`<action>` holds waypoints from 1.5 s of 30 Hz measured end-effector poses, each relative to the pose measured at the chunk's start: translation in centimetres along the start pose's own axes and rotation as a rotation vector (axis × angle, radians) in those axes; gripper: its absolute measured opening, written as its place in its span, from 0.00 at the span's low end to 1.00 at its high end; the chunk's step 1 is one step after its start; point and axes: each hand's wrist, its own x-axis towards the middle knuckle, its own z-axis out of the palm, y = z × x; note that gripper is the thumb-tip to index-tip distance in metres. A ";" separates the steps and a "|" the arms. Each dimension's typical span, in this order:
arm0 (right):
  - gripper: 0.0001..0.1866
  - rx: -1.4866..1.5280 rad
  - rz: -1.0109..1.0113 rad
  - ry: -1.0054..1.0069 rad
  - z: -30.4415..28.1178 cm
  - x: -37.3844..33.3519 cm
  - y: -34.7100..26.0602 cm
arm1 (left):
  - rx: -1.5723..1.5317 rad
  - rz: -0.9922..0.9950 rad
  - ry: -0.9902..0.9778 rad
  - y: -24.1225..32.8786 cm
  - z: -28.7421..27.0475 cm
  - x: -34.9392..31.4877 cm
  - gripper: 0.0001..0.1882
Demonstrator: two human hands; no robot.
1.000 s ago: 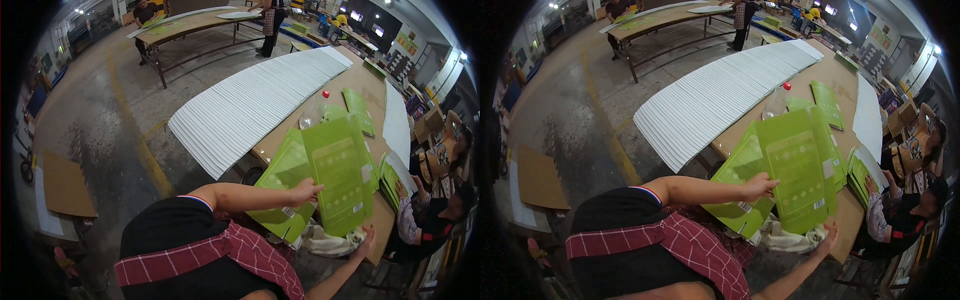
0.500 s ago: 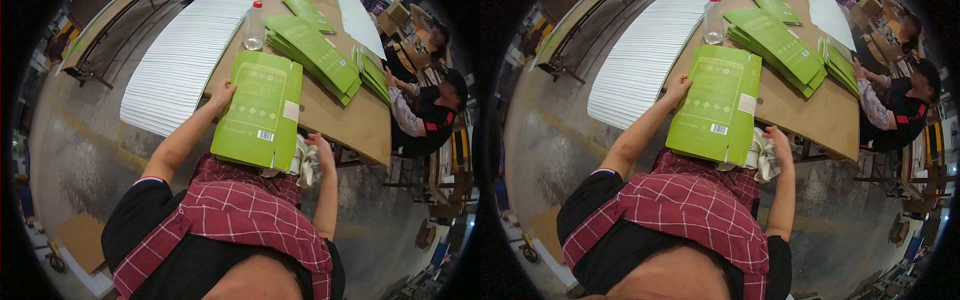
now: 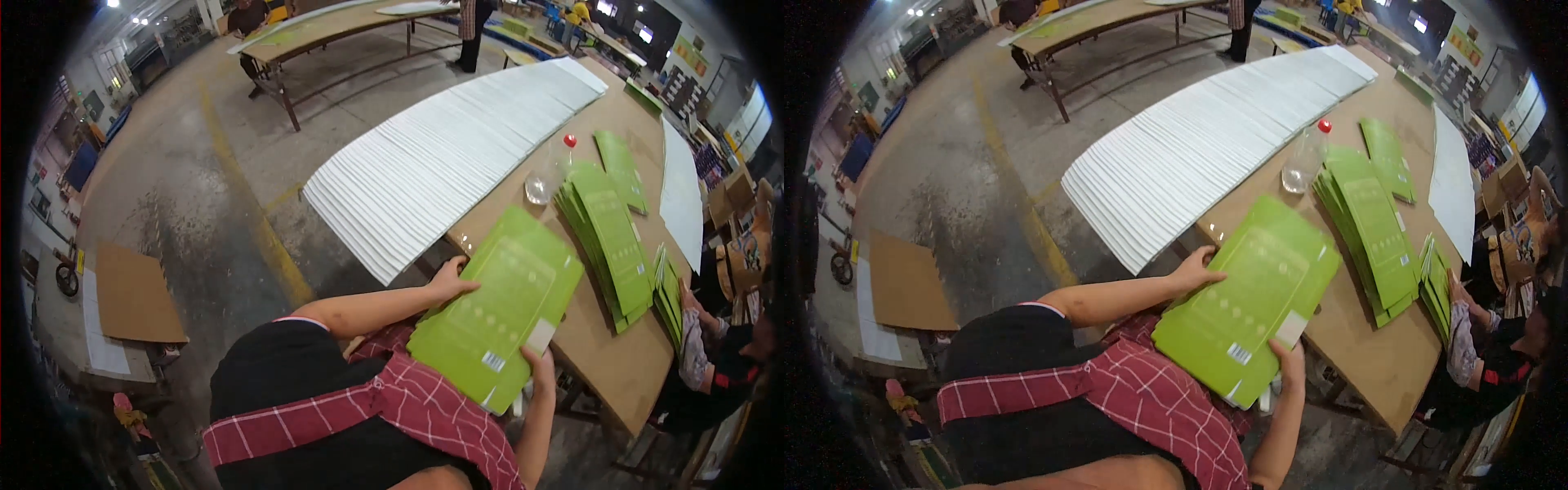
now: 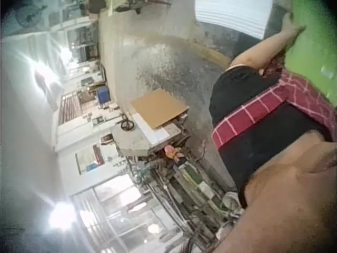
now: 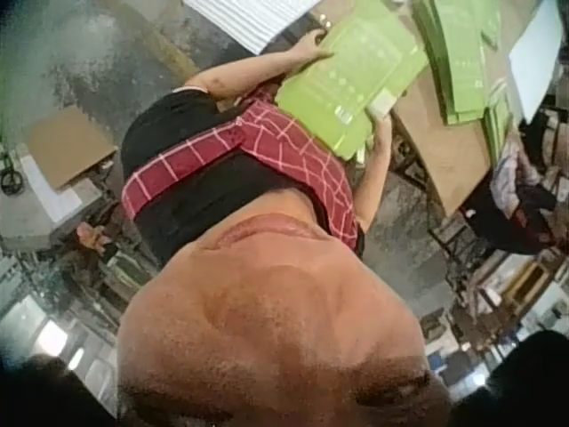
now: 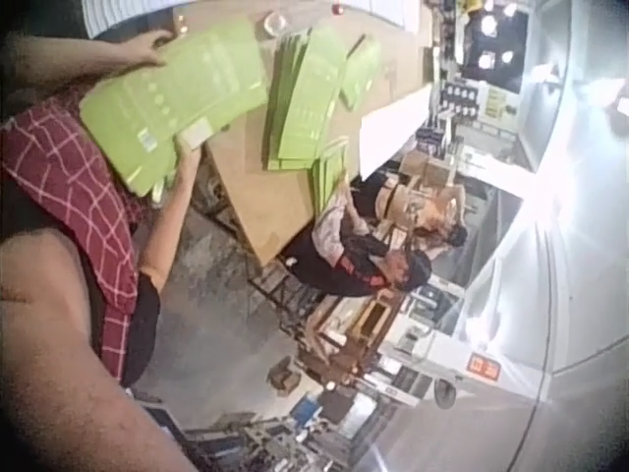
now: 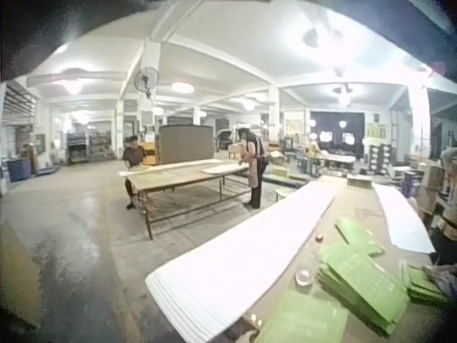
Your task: Cleaning green cardboard boxes with a cloth and cleaning liquid.
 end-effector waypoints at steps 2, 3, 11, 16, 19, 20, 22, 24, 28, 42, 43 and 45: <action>0.24 -0.008 -0.008 -0.073 0.1 -0.7 0.6 | -0.315 -0.271 -0.226 1.9 -1.4 -0.3 0.28; 0.25 -0.011 0.012 -0.084 1.3 -1.9 -0.6 | -0.359 -0.385 -0.323 2.2 -1.9 -0.4 0.29; 0.22 -0.433 -0.365 0.376 -3.9 -0.3 -8.4 | -0.307 0.347 -0.341 13.1 1.0 4.8 0.31; 0.20 -0.497 -0.316 0.257 -2.2 1.7 -15.3 | -0.341 0.587 -0.520 15.9 0.1 8.4 0.33; 0.19 -0.623 -0.389 0.162 -6.6 7.9 -7.9 | -0.271 0.608 -0.449 10.5 1.9 8.7 0.33; 0.18 -0.668 -0.574 0.306 -8.2 10.0 -4.2 | -0.277 0.607 -0.454 9.7 2.5 8.3 0.33; 0.17 -0.716 -0.747 0.427 -7.7 10.2 -3.6 | -0.217 0.551 -0.394 8.0 2.4 7.4 0.33; 0.17 -0.746 -0.553 0.288 -4.8 6.2 -6.1 | -0.203 0.355 -0.401 8.1 1.6 6.2 0.31; 0.17 -0.421 -0.312 0.106 -1.0 1.1 -6.7 | -0.251 0.031 -0.281 6.7 0.6 3.7 0.23; 0.18 -0.194 0.124 0.109 -1.2 2.4 0.2 | 1.026 0.858 -0.174 1.8 7.1 7.1 0.30; 0.16 -0.444 0.074 0.265 -1.0 1.7 -1.1 | 1.021 0.840 -0.169 0.7 7.2 7.5 0.30; 0.13 -0.588 -0.103 0.464 -1.8 0.8 -4.3 | 1.153 0.671 -0.369 -1.5 7.8 7.9 0.30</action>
